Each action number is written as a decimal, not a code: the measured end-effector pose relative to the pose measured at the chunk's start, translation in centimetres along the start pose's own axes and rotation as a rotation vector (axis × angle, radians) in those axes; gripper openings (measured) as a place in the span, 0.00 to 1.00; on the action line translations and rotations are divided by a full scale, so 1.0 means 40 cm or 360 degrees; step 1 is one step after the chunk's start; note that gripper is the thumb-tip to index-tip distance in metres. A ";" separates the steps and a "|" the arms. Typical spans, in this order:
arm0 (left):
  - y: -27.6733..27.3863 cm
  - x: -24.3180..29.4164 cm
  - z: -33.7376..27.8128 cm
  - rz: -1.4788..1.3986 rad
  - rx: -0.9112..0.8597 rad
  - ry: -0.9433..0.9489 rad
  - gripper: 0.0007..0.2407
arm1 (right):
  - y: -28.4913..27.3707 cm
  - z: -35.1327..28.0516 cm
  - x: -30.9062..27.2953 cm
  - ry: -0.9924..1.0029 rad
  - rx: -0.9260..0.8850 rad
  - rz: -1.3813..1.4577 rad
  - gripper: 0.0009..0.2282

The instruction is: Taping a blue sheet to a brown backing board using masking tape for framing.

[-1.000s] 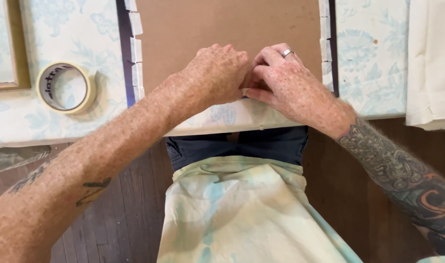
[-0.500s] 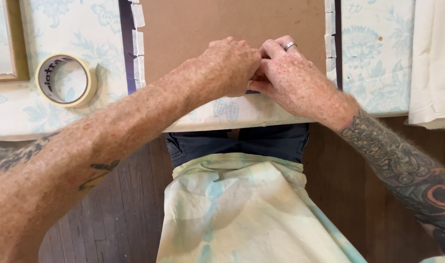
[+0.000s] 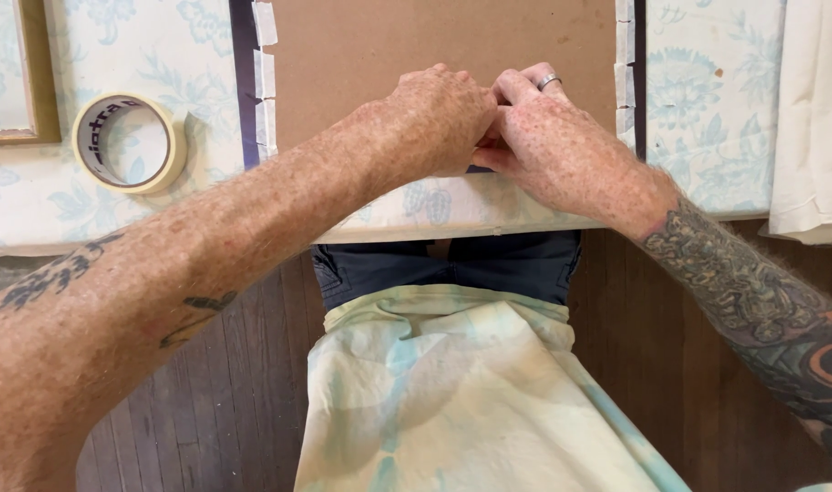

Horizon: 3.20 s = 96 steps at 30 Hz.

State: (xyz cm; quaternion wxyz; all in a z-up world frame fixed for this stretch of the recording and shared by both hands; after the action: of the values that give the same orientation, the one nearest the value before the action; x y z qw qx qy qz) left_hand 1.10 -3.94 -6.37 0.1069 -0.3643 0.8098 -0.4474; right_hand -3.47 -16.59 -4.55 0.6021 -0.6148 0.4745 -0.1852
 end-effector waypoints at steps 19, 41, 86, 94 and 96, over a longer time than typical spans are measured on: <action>-0.029 -0.002 0.007 -0.0152 -0.0106 -0.0156 0.24 | -0.023 0.016 -0.018 0.0268 -0.0152 -0.0144 0.15; -0.121 -0.055 -0.023 -0.0178 -0.0273 -0.0397 0.36 | -0.103 0.105 -0.009 0.0596 -0.0623 -0.0317 0.17; 0.205 -0.071 -0.475 -0.0449 0.1724 -0.0266 0.31 | -0.067 -0.116 0.036 -0.0142 0.0565 0.0281 0.22; 0.397 -0.210 -0.629 0.0082 0.1576 -0.0906 0.20 | -0.155 -0.061 -0.016 -0.0097 0.0712 0.0405 0.13; 0.406 -0.222 -0.625 0.0150 0.1625 -0.0920 0.13 | -0.164 -0.047 -0.024 -0.0118 0.0717 0.0360 0.12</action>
State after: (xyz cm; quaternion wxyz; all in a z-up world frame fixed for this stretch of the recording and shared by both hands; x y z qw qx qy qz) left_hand -13.09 23.74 -6.35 0.5051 -0.3375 0.4451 -0.6579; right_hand -3.05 -18.02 2.17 0.7578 -0.4143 0.4648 -0.1951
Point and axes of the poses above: each hand's wrist, its own z-axis towards the middle knuckle, its own y-axis out of the palm, x = y × z, the point moved 2 cm from there along z, towards the middle knuckle, and after that the axes turned 5 degrees about y, right-handed, at the moved point
